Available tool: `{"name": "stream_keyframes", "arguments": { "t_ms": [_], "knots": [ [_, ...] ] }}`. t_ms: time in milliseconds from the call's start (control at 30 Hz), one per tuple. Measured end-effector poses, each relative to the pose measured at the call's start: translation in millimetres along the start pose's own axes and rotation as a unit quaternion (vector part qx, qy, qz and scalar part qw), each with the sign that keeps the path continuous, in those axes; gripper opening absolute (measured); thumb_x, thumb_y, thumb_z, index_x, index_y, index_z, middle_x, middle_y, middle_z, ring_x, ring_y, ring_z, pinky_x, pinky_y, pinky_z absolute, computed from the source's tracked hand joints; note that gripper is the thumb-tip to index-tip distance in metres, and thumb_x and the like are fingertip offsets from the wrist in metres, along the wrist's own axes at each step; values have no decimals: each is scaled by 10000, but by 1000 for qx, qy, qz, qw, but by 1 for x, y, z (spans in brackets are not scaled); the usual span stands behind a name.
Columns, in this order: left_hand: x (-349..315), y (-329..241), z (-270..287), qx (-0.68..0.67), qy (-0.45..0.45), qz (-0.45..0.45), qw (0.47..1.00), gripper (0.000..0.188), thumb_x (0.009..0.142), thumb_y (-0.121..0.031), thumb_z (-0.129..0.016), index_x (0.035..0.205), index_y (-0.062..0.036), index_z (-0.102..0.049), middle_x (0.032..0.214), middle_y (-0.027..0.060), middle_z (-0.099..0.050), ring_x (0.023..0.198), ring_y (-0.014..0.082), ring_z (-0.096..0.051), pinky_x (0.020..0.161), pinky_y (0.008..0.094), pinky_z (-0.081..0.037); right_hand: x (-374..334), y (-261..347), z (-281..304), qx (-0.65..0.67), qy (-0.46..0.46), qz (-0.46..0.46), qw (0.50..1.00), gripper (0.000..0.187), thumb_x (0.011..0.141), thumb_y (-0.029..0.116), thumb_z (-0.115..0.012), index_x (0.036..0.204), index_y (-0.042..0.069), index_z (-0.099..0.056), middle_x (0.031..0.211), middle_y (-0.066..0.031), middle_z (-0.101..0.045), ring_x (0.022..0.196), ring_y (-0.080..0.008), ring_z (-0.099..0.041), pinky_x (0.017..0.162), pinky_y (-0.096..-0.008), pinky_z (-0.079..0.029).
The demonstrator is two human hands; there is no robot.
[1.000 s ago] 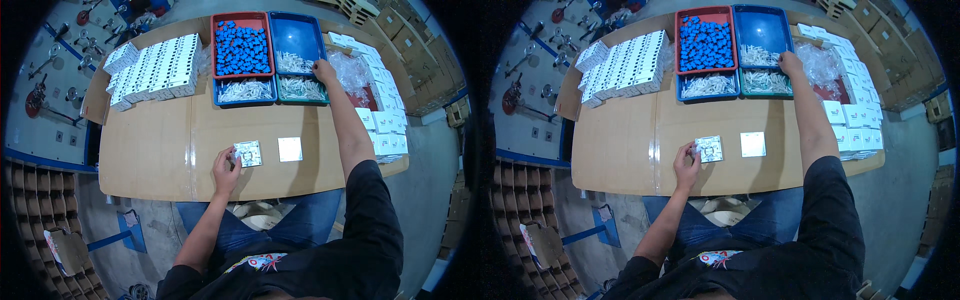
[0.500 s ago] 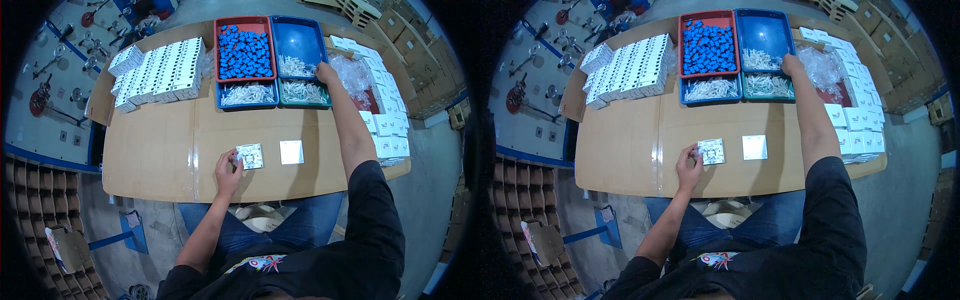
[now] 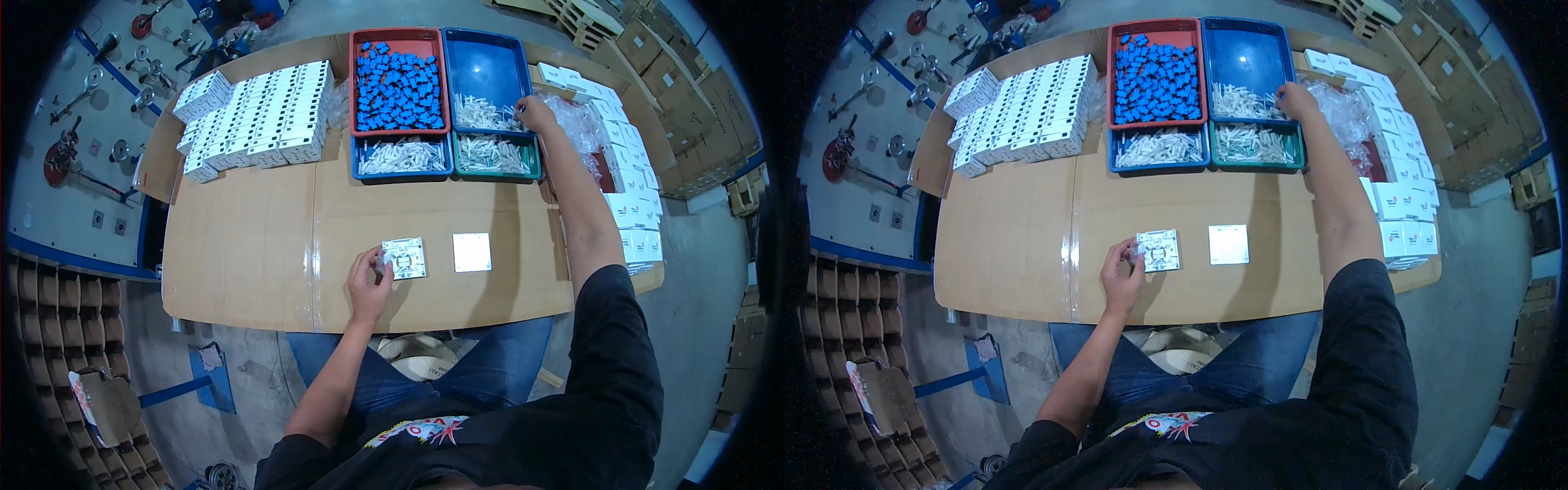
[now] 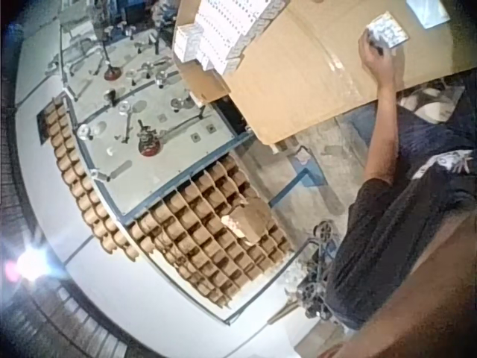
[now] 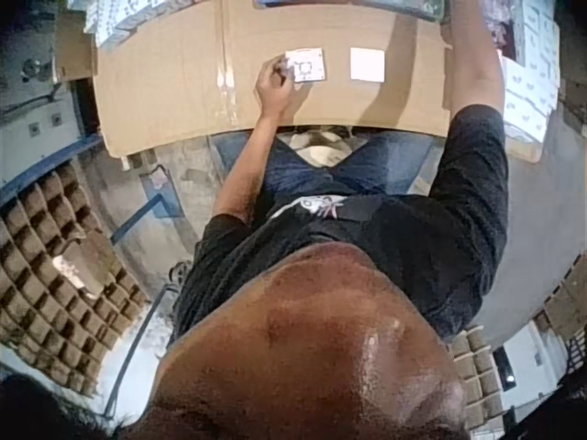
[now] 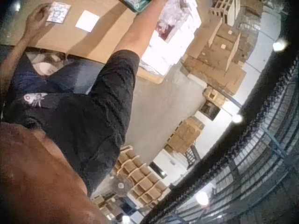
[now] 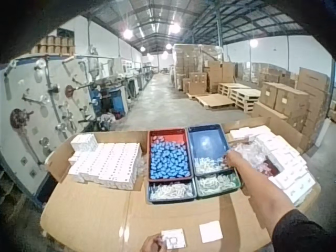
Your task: The person assembles small electrical components by hand at a workbench. They place a circuit board into a white plastic housing, insert a blue connector, and then pack the assembled unit into a small white box. The person repeats this process for multiple units, organizing the finished boxes on the table.
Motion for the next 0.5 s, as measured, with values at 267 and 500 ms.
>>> {"name": "stream_keyframes", "arguments": {
  "t_ms": [267, 500],
  "knots": [
    [0, 0, 4, 19, -2, 6, 1000, 362, 854, -26, -757, 1211, 0, -705, 1065, 112, -715, 932, 216, -669, 852, 337, -541, 4, 8, 1, 56, 32, -6, 998, 270, 824, 240, -834, 1020, 60, -789, 898, -157, -773, 813, -318, -748, 779, -431, -578],
    [2, -3, 1, 17, 16, 26, 999, 333, 885, -21, -740, 1212, 12, -686, 1082, 106, -708, 964, 192, -667, 887, 322, -531, 6, -11, 6, 115, -28, -12, 993, 216, 851, 182, -824, 961, 0, -792, 791, -149, -742, 635, -240, -723, 621, -400, -553]
  ]
}}
Point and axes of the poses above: each hand's wrist, its own x-axis towards the middle knuckle, its own z-axis out of the back of the hand, y = z × x, the point moved 10 cm from there along x, towards the middle knuckle
